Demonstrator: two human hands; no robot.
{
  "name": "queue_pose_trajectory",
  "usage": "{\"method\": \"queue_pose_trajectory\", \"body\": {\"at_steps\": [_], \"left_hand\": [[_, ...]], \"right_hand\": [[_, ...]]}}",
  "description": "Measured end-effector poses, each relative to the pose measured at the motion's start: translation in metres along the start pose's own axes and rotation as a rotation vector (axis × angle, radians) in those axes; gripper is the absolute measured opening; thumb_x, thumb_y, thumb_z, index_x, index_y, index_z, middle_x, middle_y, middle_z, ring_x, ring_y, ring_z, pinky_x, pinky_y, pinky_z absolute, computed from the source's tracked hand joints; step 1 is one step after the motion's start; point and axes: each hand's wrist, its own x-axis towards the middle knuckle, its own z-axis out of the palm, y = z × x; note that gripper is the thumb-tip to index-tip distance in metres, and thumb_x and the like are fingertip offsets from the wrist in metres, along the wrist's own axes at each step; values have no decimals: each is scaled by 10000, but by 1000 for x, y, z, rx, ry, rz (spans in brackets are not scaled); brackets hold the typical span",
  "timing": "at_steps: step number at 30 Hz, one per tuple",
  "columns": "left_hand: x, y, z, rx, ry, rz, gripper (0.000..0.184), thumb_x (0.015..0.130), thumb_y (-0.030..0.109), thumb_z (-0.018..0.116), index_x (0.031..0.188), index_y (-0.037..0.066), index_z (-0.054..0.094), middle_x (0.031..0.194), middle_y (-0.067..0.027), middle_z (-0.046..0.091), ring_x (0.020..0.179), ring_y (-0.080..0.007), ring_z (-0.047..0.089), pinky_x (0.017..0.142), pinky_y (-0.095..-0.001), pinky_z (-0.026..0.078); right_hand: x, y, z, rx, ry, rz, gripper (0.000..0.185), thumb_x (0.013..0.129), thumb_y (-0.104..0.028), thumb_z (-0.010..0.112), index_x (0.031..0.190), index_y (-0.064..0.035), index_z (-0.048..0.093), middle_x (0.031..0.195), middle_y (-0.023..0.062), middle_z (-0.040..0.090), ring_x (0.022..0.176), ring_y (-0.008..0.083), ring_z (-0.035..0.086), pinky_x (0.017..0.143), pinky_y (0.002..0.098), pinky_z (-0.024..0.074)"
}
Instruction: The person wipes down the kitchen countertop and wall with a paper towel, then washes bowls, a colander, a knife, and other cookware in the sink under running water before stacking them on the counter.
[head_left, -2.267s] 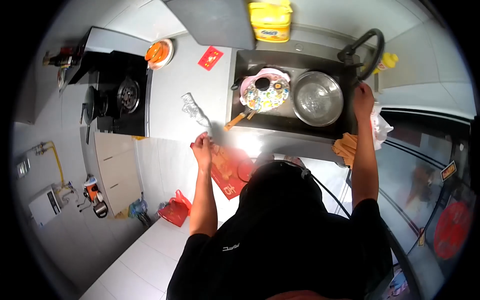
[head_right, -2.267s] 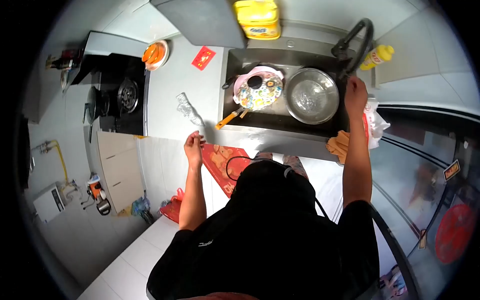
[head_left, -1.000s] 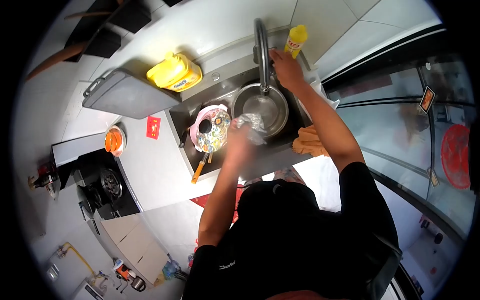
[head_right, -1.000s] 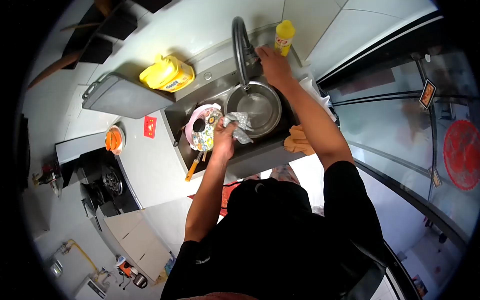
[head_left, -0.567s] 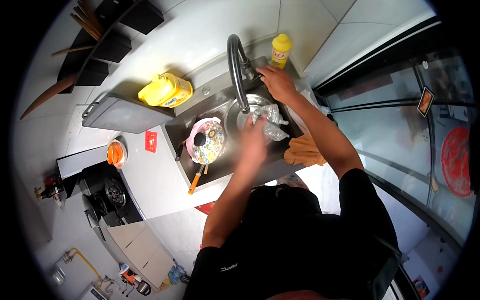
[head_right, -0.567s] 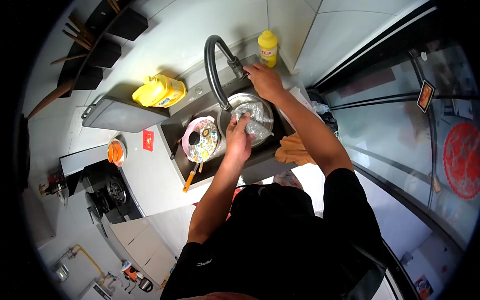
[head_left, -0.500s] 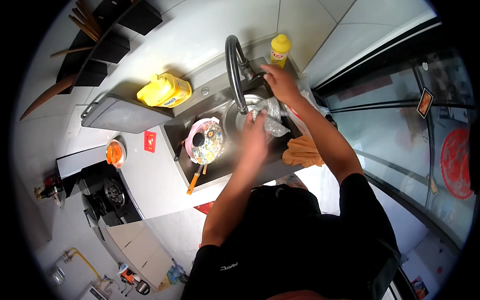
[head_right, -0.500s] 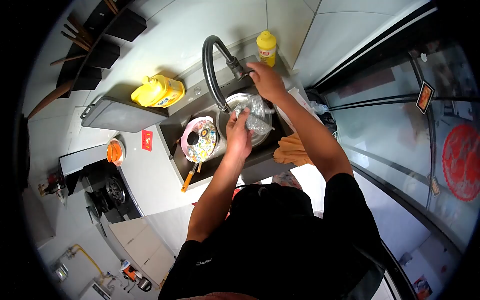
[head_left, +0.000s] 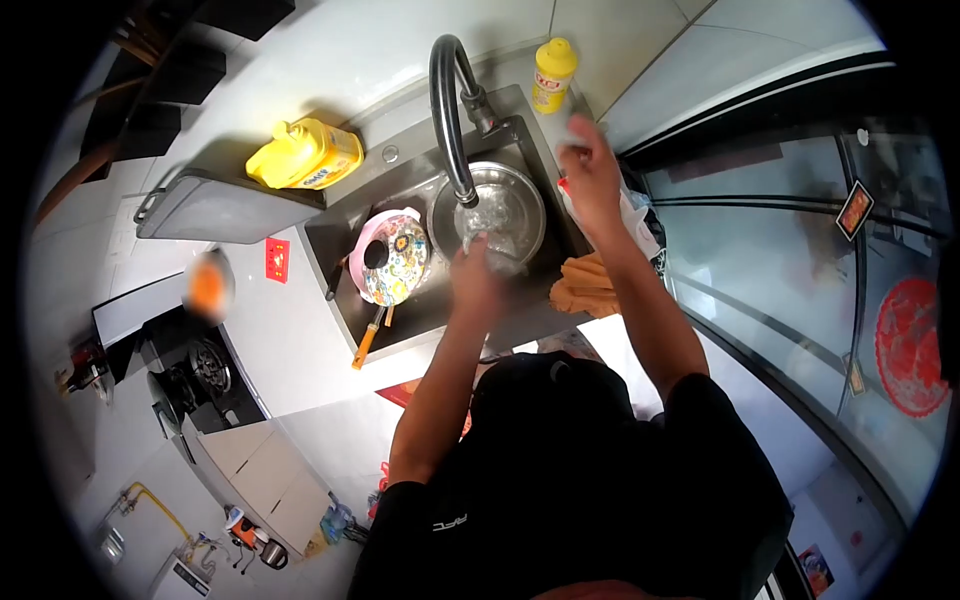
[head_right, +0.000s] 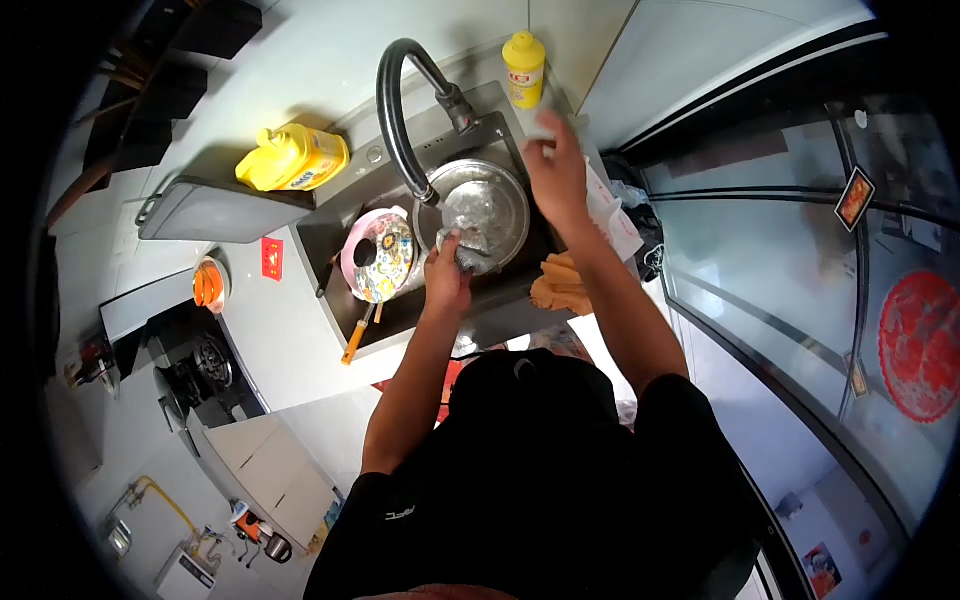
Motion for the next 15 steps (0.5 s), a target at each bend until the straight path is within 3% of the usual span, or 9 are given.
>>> {"method": "queue_pose_trajectory", "body": {"at_steps": [1, 3, 6, 7, 8, 11, 13, 14, 15], "left_hand": [[3, -2, 0, 82, -37, 18, 383, 959, 267, 617, 1268, 52, 542, 1117, -141, 641, 890, -232, 648, 741, -377, 550], [14, -14, -5, 177, -126, 82, 506, 951, 276, 637, 1360, 38, 457, 1250, -190, 550, 1053, -273, 578, 857, -384, 492], [23, -28, -13, 164, -255, 195, 708, 938, 288, 667, 1497, 16, 329, 1449, -265, 415, 1297, -335, 473, 1032, -394, 404], [6, -9, 6, 59, -133, 46, 814, 913, 355, 709, 1503, -19, 292, 1433, -253, 444, 1266, -317, 491, 1018, -381, 400], [1, -4, 3, 30, -163, 89, 803, 914, 401, 693, 1492, -7, 314, 1295, -197, 566, 1132, -250, 561, 933, -332, 429], [4, 4, -12, -21, 80, 75, 626, 941, 388, 657, 1375, -5, 435, 1098, -132, 635, 960, -197, 607, 802, -304, 474], [-16, 27, -12, -197, 22, 73, 464, 957, 373, 633, 1224, 11, 518, 964, -99, 634, 831, -177, 619, 698, -301, 491], [1, 17, -27, -198, 1, 76, 388, 966, 392, 615, 1122, 42, 549, 905, -93, 630, 799, -183, 621, 671, -335, 501], [0, 19, -29, -180, -20, 109, 434, 980, 434, 580, 1170, 45, 546, 912, -93, 640, 809, -182, 627, 687, -333, 506]], "right_hand": [[11, -7, 1, -3, -2, 2, 491, 891, -138, 659, 1337, 4, 511, 1281, 165, 579, 1059, 231, 618, 911, 327, 492], [39, -16, 7, -158, 193, -201, 616, 885, -146, 664, 1414, 24, 398, 1384, 209, 478, 1152, 265, 568, 985, 366, 456], [62, -4, 11, -244, 244, -228, 661, 886, -151, 683, 1435, 29, 362, 1393, 219, 442, 1191, 295, 534, 1042, 385, 406], [54, -5, 11, -44, 279, -327, 615, 900, -117, 672, 1426, 21, 386, 1393, 197, 454, 1183, 270, 535, 995, 365, 436], [36, -27, 9, 44, 284, -384, 539, 923, -70, 639, 1403, 25, 413, 1348, 167, 499, 1146, 216, 546, 932, 331, 465], [-38, -58, 7, 219, 145, -428, 229, 955, 8, 566, 1177, -20, 615, 1056, 98, 674, 934, 165, 633, 852, 271, 488], [-95, -36, 14, -23, -145, -494, 158, 952, -1, 572, 1087, -15, 653, 1020, 116, 676, 903, 174, 641, 833, 277, 494], [-125, -65, 25, 39, -283, -51, 138, 934, -30, 601, 1054, -9, 667, 1033, 132, 677, 939, 220, 655, 843, 316, 502], [-130, -51, 38, -83, -359, -255, 244, 899, -73, 655, 1134, -7, 652, 1095, 155, 669, 1021, 285, 646, 897, 365, 495]]}}
